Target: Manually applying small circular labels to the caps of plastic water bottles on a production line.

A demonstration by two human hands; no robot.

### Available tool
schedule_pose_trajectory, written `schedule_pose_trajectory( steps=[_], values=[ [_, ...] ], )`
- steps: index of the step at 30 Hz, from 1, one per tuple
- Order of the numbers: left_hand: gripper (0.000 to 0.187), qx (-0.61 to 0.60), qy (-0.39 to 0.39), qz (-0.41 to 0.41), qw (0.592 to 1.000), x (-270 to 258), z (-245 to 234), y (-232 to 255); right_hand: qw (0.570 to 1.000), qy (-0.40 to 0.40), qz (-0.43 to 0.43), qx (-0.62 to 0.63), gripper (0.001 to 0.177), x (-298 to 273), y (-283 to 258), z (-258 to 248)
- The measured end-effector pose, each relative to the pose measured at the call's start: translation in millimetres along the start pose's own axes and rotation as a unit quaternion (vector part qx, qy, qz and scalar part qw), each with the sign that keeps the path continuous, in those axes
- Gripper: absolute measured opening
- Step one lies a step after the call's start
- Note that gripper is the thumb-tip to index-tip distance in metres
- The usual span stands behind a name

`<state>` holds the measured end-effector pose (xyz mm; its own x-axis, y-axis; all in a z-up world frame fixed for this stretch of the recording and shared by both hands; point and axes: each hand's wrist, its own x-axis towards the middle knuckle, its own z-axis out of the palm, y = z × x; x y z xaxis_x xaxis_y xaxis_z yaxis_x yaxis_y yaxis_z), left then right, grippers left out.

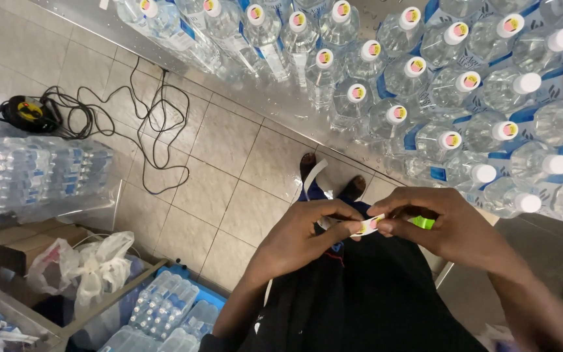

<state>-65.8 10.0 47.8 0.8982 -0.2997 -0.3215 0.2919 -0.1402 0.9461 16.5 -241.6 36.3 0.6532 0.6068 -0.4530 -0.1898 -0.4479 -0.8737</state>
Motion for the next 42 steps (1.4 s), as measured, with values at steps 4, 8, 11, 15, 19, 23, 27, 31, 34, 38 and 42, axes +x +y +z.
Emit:
schedule_pose_trajectory(
  steps=[4,8,11,15,19,23,27,31,34,38,42],
  values=[
    [0.029,0.016,-0.05,0.031,0.998,7.4,-15.4,-17.9,0.998,-0.051,-0.035,-0.017,0.021,10.1,-7.0,-0.4],
    [0.027,-0.05,-0.067,0.013,0.996,12.4,-22.4,-18.1,0.987,-0.044,-0.146,-0.041,0.022,14.6,-12.7,8.9],
    [0.027,-0.081,-0.058,0.033,0.994,15.7,-26.2,-31.2,0.974,-0.03,-0.216,-0.057,0.024,18.5,-15.8,14.6],
    [0.023,-0.108,-0.048,0.014,0.993,18.6,-25.3,-39.2,0.941,-0.042,-0.301,-0.152,0.044,21.2,-10.0,13.4],
    [0.023,-0.12,-0.067,0.017,0.99,22.4,-30.4,-38.2,0.905,-0.004,-0.361,-0.224,0.034,21.2,-6.8,13.5],
    [0.022,-0.191,-0.057,-0.021,0.98,28.4,-30.0,-54.3,0.875,0.045,-0.414,-0.246,0.022,23.6,-15.0,14.6],
    [0.026,-0.27,0.002,0.008,0.963,33.7,-25.0,-73.9,0.84,0.109,-0.444,-0.293,0.018,25.3,-3.1,8.8],
    [0.02,-0.244,0.169,0.007,0.955,38.0,-20.6,-59.2,0.874,0.279,-0.348,-0.191,0.014,23.6,4.0,21.9],
    [0.017,-0.197,0.231,-0.008,0.953,40.3,-11.5,-39.3,0.867,0.316,-0.347,-0.166,0.021,24.3,-5.3,41.0],
    [0.013,-0.182,0.207,0.101,0.956,43.8,-4.0,-22.3,0.846,0.343,-0.356,-0.198,0.031,34.0,-10.9,58.6],
    [0.013,-0.207,0.178,0.148,0.951,46.2,4.0,-16.2,0.883,0.359,-0.299,-0.041,0.038,28.9,8.1,64.1]
  ],
)
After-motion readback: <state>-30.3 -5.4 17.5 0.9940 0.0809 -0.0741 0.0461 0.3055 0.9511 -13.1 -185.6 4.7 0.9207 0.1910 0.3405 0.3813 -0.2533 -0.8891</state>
